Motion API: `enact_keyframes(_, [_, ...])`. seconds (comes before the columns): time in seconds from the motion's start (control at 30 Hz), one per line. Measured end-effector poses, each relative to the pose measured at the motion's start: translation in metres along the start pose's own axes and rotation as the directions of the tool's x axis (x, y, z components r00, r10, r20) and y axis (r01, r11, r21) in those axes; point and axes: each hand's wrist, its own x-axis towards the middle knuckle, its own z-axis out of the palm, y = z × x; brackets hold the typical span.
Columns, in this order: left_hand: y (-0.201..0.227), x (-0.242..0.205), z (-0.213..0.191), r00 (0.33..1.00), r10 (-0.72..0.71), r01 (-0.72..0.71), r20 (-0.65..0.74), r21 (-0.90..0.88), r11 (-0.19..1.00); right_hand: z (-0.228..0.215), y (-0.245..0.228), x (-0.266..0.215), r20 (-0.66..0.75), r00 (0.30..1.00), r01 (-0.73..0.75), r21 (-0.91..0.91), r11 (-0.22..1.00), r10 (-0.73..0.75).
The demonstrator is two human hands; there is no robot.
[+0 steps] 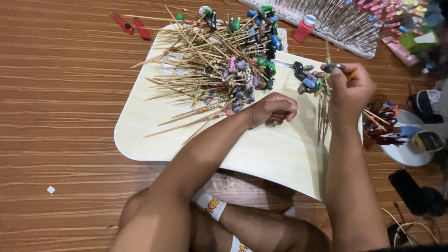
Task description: Assembling small fishing lures onto wooden sticks
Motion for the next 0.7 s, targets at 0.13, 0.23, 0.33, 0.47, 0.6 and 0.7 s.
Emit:
enact_keyframes(0.13, [-0.02,0.013,0.0,0.973,0.193,-0.21,-0.13,-0.133,0.969,0.0,-0.012,-0.04,-0.009,0.991,0.127,-0.168,0.978,-0.13])
enact_keyframes(0.23, [-0.035,0.026,-0.007,0.876,0.432,-0.454,-0.216,-0.066,0.888,-0.001,0.008,-0.051,0.081,0.989,0.146,-0.321,0.936,-0.127])
enact_keyframes(0.33, [-0.032,0.026,-0.005,0.86,0.432,-0.428,-0.272,0.076,0.9,0.012,0.015,-0.049,0.097,0.947,0.316,-0.436,0.843,-0.305])
enact_keyframes(0.47, [-0.041,0.029,-0.007,0.862,0.364,-0.335,-0.352,0.143,0.931,0.022,0.006,-0.047,0.138,0.936,0.35,-0.46,0.816,-0.324])
enact_keyframes(0.6, [-0.044,0.032,-0.009,0.846,0.376,-0.354,-0.377,0.129,0.926,0.009,0.005,-0.049,0.168,0.981,0.116,-0.14,0.983,-0.092])
enact_keyframes(0.7, [-0.046,0.028,0.002,0.818,0.414,-0.363,-0.399,0.2,0.91,0.005,-0.014,-0.051,0.187,0.981,0.066,-0.112,0.991,-0.045])
